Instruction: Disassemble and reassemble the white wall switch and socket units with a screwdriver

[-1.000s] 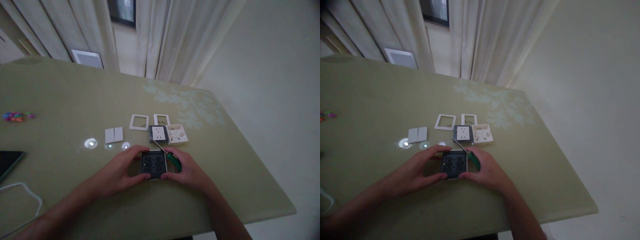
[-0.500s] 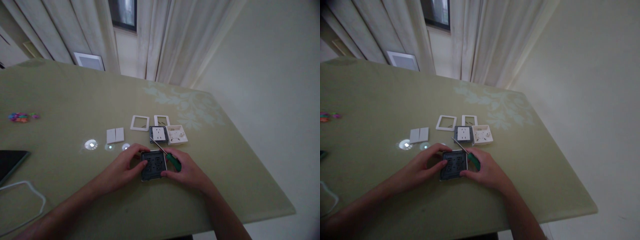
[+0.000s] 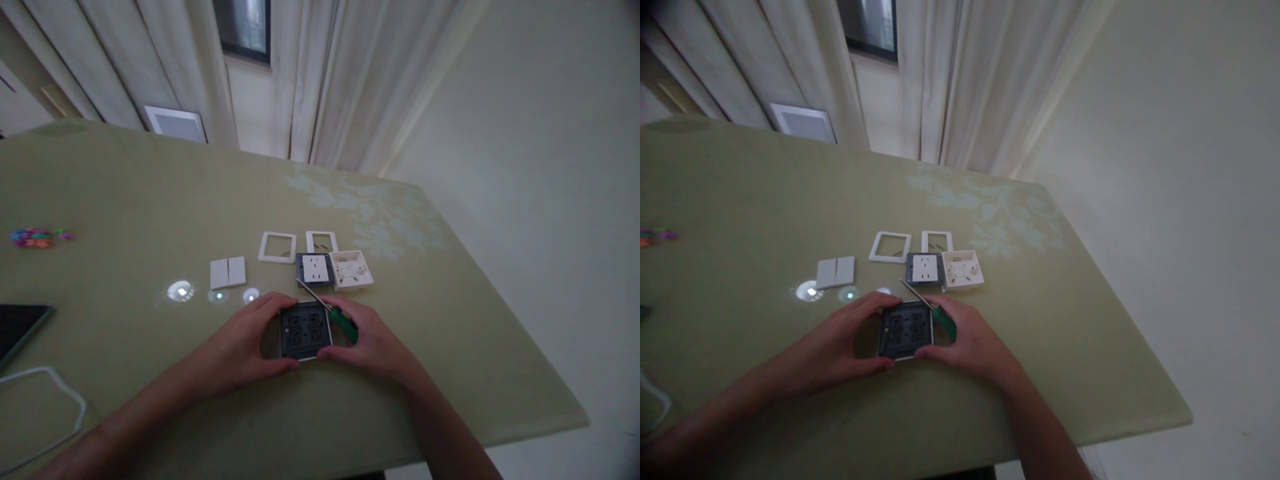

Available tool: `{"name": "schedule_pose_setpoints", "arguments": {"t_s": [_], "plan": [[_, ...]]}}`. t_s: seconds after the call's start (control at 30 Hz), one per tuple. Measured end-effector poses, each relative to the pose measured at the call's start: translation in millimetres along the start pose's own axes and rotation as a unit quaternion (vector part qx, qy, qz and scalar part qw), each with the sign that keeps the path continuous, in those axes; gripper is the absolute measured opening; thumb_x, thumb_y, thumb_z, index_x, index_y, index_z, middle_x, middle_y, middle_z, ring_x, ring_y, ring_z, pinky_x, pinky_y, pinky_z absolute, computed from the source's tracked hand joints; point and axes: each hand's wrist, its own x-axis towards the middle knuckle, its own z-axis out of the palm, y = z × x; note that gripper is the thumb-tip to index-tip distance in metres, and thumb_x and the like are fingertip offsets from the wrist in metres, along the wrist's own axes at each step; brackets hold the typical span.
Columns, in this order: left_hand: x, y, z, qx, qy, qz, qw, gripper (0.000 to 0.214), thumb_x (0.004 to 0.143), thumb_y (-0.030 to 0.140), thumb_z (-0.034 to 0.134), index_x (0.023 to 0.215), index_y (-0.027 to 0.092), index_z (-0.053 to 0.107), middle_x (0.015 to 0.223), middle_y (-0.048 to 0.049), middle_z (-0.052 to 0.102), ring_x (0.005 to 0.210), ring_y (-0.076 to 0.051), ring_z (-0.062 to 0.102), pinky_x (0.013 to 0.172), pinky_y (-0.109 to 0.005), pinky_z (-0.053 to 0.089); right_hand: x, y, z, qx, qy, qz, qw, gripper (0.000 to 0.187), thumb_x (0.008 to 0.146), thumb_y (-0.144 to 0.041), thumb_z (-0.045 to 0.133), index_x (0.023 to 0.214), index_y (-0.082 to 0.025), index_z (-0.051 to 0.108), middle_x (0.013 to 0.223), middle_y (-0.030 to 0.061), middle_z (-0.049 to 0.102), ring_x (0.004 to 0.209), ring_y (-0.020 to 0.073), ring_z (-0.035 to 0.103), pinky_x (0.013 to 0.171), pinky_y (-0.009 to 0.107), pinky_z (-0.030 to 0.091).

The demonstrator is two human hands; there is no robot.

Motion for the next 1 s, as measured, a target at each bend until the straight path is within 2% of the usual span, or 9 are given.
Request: {"name": "schedule_pose_setpoints", "arguments": {"t_s": [0.1, 0.23, 0.3, 0.43, 0.53, 0.6, 0.67, 0.77, 1.0], "plan": [[0, 1, 0.3, -0.002, -0.001, 0.0, 1.0, 0.069, 0.083, 0.035, 0.086, 0.145, 0.031, 0.054, 0.145, -0.0106, 0.069, 0.13, -0.036, 0.069, 0.11, -0.06, 0.058, -1, 3, -4, 0.013, 0.005, -0.006, 1.0, 0.085, 0.079, -0.055, 0.095, 0.153, -0.028, 0.063, 0.149, 0.0133, 0.07, 0.137, 0.0366, 0.066, 0.122, 0.057, 0.047], [1, 0, 0.5, 0.012, -0.002, 0.01, 1.0, 0.072, 0.084, 0.036, 0.086, 0.147, 0.031, 0.051, 0.148, -0.0118, 0.066, 0.134, -0.037, 0.066, 0.115, -0.06, 0.055, -5, 6, -11, 0.023, 0.073, -0.025, 0.997, 0.05, 0.11, -0.05, 0.055, 0.155, -0.031, 0.064, 0.135, 0.0107, 0.07, 0.123, 0.0291, 0.068, 0.108, 0.049, 0.057], [2, -2, 0.2, 0.018, -0.003, 0.013, 1.0, 0.072, 0.085, 0.036, 0.086, 0.148, 0.029, 0.051, 0.149, -0.0119, 0.065, 0.135, -0.036, 0.066, 0.116, -0.059, 0.054, -7, 2, -14, 0.022, 0.113, -0.037, 0.993, 0.047, 0.113, -0.042, 0.045, 0.155, -0.033, 0.065, 0.125, 0.0098, 0.066, 0.106, 0.0238, 0.069, 0.093, 0.042, 0.062], [4, -6, -0.5, 0.009, 0.001, 0.018, 1.0, 0.069, 0.085, 0.037, 0.086, 0.146, 0.028, 0.054, 0.145, -0.0109, 0.067, 0.132, -0.034, 0.067, 0.115, -0.055, 0.055, -3, -23, -24, -0.015, 0.205, -0.097, 0.974, 0.039, 0.106, -0.034, 0.067, 0.144, -0.033, 0.072, 0.117, 0.0071, 0.068, 0.098, 0.0217, 0.071, 0.09, 0.041, 0.063], [3, -8, 0.2, 0.006, 0.005, 0.02, 1.0, 0.071, 0.084, 0.038, 0.087, 0.146, 0.028, 0.054, 0.146, -0.0121, 0.065, 0.133, -0.035, 0.066, 0.115, -0.056, 0.054, 11, -58, -38, -0.052, 0.291, -0.166, 0.941, 0.031, 0.089, -0.029, 0.09, 0.116, -0.029, 0.076, 0.105, 0.0035, 0.074, 0.096, 0.0227, 0.073, 0.088, 0.04, 0.065], [3, -9, 1.0, 0.007, 0.009, 0.017, 1.0, 0.072, 0.083, 0.039, 0.087, 0.146, 0.028, 0.054, 0.147, -0.0124, 0.065, 0.134, -0.036, 0.065, 0.116, -0.058, 0.053, 23, -83, -45, -0.017, 0.33, -0.231, 0.915, 0.043, 0.077, -0.027, 0.1, 0.109, -0.028, 0.071, 0.101, 0.0005, 0.074, 0.09, 0.0211, 0.075, 0.078, 0.035, 0.065], [3, -9, 1.8, 0.005, 0.008, 0.019, 1.0, 0.072, 0.083, 0.038, 0.087, 0.146, 0.029, 0.054, 0.147, -0.0121, 0.065, 0.134, -0.037, 0.065, 0.116, -0.058, 0.053, 35, -104, -47, 0.021, 0.365, -0.278, 0.888, 0.045, 0.077, -0.027, 0.099, 0.109, -0.028, 0.068, 0.095, -0.0017, 0.073, 0.082, 0.0178, 0.074, 0.069, 0.03, 0.062], [3, -11, 2.6, -0.004, 0.002, 0.029, 1.0, 0.074, 0.084, 0.037, 0.087, 0.148, 0.03, 0.05, 0.148, -0.0116, 0.063, 0.134, -0.036, 0.064, 0.116, -0.057, 0.053, 49, -119, -40, 0.02, 0.425, -0.311, 0.85, 0.023, 0.09, -0.026, 0.086, 0.105, -0.028, 0.068, 0.085, -0.0035, 0.067, 0.07, 0.0137, 0.068, 0.059, 0.026, 0.056], [4, -12, 3.8, -0.013, 0.001, 0.058, 0.998, 0.077, 0.085, 0.036, 0.088, 0.148, 0.032, 0.045, 0.147, -0.012, 0.06, 0.136, -0.039, 0.061, 0.115, -0.06, 0.054, 61, -102, -14, -0.068, 0.304, -0.368, 0.876, 0.023, 0.089, -0.021, 0.082, 0.108, -0.023, 0.07, 0.092, -0.0033, 0.075, 0.069, 0.0103, 0.067, 0.061, 0.022, 0.058]]}}
